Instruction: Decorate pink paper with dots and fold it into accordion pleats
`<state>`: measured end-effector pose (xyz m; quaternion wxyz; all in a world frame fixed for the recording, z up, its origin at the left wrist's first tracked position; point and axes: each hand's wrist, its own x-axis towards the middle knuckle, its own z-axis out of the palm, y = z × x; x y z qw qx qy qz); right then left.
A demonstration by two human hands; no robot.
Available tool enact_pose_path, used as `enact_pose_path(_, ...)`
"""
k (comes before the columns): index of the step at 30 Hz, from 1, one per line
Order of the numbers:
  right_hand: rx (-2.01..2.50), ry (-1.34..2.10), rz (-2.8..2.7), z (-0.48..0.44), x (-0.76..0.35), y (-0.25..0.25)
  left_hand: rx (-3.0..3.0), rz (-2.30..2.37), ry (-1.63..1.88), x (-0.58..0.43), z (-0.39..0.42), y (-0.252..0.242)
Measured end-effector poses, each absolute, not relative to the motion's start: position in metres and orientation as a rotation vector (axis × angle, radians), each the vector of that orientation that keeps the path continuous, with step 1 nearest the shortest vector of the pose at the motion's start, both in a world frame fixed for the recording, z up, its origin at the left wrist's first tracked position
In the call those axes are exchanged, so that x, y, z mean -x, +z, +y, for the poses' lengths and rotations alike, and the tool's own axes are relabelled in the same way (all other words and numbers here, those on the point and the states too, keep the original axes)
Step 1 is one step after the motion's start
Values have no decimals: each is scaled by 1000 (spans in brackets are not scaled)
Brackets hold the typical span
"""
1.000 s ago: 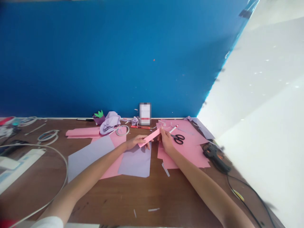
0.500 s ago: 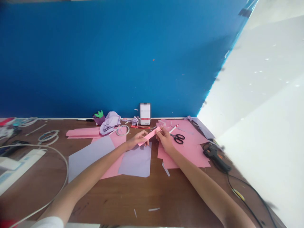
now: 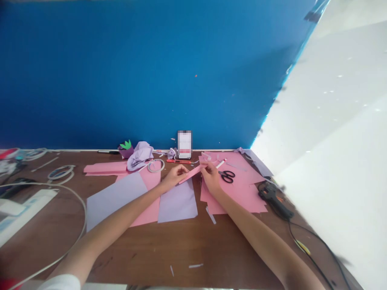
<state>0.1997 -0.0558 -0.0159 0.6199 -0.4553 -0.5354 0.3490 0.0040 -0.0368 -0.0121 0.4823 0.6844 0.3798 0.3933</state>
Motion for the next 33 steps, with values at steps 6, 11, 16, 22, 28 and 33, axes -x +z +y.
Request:
enact_pose_path(6,993,925,-1256,-58,-196,-12,-1845,900,914,-5,-43,-5)
enact_pose_path(11,963,985,-1239,-62,-195,-9,-2013,1019,996,-7,-47,-5)
enact_pose_path(16,968,930,-1285,-58,-196,-14,-2105,1112,1006,-9,-51,-8)
enact_pose_path(22,1074,776,-1306,-53,-202,-17,-2333,1138,836,-5,-45,-1)
enact_pose_path(28,1024,909,-1379,-54,-202,-15,-2457,1318,439,8,-41,23)
enact_pose_path(33,985,1045,-1406,-55,-200,-14,-2554,1303,189,9,-47,35)
